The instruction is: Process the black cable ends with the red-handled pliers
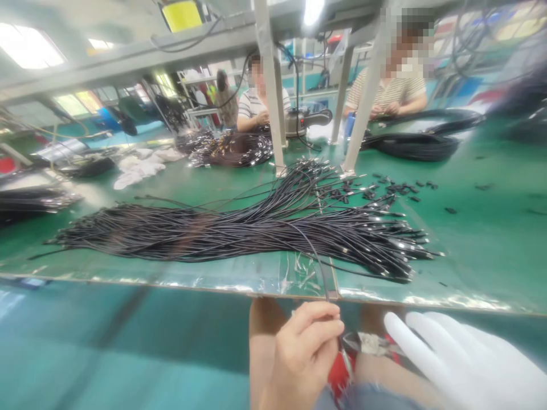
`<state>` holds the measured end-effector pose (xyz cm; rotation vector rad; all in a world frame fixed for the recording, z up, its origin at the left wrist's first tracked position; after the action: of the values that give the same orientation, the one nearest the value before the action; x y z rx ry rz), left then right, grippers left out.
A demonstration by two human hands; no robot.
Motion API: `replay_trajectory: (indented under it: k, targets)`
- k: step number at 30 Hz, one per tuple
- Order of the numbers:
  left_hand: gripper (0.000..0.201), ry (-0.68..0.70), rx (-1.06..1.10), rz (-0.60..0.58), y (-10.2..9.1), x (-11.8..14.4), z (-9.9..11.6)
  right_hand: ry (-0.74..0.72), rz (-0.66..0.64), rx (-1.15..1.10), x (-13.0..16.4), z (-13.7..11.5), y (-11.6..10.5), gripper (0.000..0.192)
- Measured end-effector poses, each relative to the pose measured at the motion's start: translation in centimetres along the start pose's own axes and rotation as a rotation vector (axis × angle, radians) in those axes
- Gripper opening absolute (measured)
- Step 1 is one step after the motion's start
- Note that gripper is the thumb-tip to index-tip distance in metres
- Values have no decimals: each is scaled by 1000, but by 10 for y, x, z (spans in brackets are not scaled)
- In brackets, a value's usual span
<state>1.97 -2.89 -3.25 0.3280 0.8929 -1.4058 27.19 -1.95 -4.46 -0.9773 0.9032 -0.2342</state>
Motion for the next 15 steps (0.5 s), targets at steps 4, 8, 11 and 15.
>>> replay_trajectory:
  k: [4, 8, 11, 15]
  targets:
    - [32, -180, 197, 78, 4, 3, -4, -59, 91, 43, -31, 2, -18, 31]
    - [34, -249, 273, 140, 10, 8, -6, -27, 140, -12, -49, -7, -28, 27]
    - [35, -244, 290, 170, 12, 10, -5, 30, 117, -39, -47, -14, -26, 28]
    - [37, -245, 290, 153, 11, 12, -6, 17, 87, -35, -50, -15, -26, 31]
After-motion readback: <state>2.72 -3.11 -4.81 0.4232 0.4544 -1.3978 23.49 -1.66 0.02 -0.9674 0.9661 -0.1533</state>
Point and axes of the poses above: each hand's wrist, its own x-axis away from the middle knuckle, its own y-axis out of the palm, z = x × y, the point moved 1 cm from there along -x, towards the middle knuckle, and after that the axes turned 2 degrees about y, right-handed, at the moved point
